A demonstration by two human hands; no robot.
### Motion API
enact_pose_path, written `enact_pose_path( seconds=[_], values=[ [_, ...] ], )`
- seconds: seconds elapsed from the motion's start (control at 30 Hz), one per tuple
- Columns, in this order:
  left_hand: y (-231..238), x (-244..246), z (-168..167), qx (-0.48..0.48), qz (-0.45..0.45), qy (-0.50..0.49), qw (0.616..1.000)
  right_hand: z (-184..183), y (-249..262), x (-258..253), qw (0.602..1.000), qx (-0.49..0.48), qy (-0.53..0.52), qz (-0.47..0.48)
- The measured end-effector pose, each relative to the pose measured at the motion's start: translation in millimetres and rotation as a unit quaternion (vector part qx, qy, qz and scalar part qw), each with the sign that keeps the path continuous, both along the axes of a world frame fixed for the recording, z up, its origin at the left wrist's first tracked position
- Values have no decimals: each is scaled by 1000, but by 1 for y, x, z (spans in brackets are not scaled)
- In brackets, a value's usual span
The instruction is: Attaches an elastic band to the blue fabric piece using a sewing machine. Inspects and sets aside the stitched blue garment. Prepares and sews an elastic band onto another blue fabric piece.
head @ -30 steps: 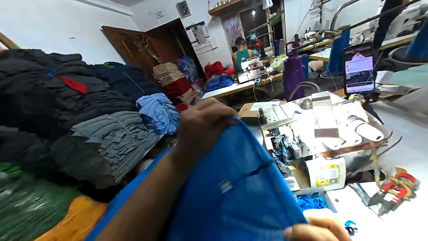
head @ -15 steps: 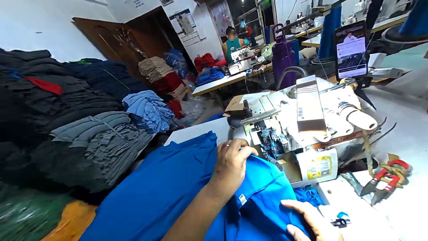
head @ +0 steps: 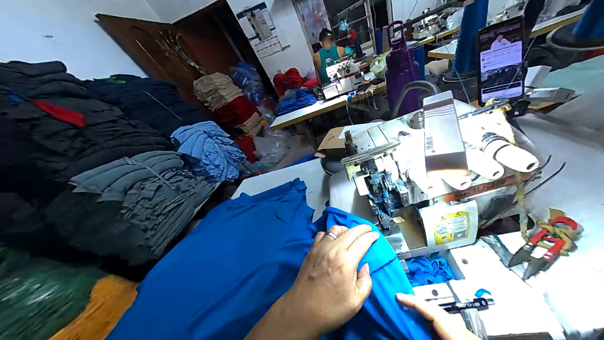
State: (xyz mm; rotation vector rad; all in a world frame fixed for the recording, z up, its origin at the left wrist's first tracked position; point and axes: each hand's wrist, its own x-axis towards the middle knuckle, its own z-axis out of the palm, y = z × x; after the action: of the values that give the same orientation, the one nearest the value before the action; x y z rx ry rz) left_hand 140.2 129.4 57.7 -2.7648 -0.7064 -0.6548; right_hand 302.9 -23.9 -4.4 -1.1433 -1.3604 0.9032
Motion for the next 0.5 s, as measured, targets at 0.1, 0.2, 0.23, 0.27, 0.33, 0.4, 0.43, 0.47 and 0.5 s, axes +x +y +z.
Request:
enact_pose_path(
  seconds=[0.1,0.2,0.23,0.27,0.33,0.4,0.43,0.47,0.5],
  values=[
    [3,3,-5,-22,0,-25,999,-3,-3,1,1000,6,20,-11],
    [6,6,-11,-63,7,-21,998,5,-4,6,1000,1,12,4],
    [8,7,-12,-70,11,-14,997,7,-4,8,1000,4,6,4],
    [11,9,-12,-78,13,-9,997,8,-3,9,1000,11,-1,1],
    [18,11,-8,-118,12,6,993,11,1,13,1000,20,-19,-3],
    [29,14,-2,-162,-6,18,987,15,6,14,999,23,-40,-18],
    [35,16,1,-176,-15,24,984,19,8,14,998,22,-52,-27],
    [40,17,2,-183,-23,34,982,21,10,14,997,25,-60,-36],
    [46,19,3,-186,-28,45,981,22,13,13,997,27,-61,-45]
  ],
)
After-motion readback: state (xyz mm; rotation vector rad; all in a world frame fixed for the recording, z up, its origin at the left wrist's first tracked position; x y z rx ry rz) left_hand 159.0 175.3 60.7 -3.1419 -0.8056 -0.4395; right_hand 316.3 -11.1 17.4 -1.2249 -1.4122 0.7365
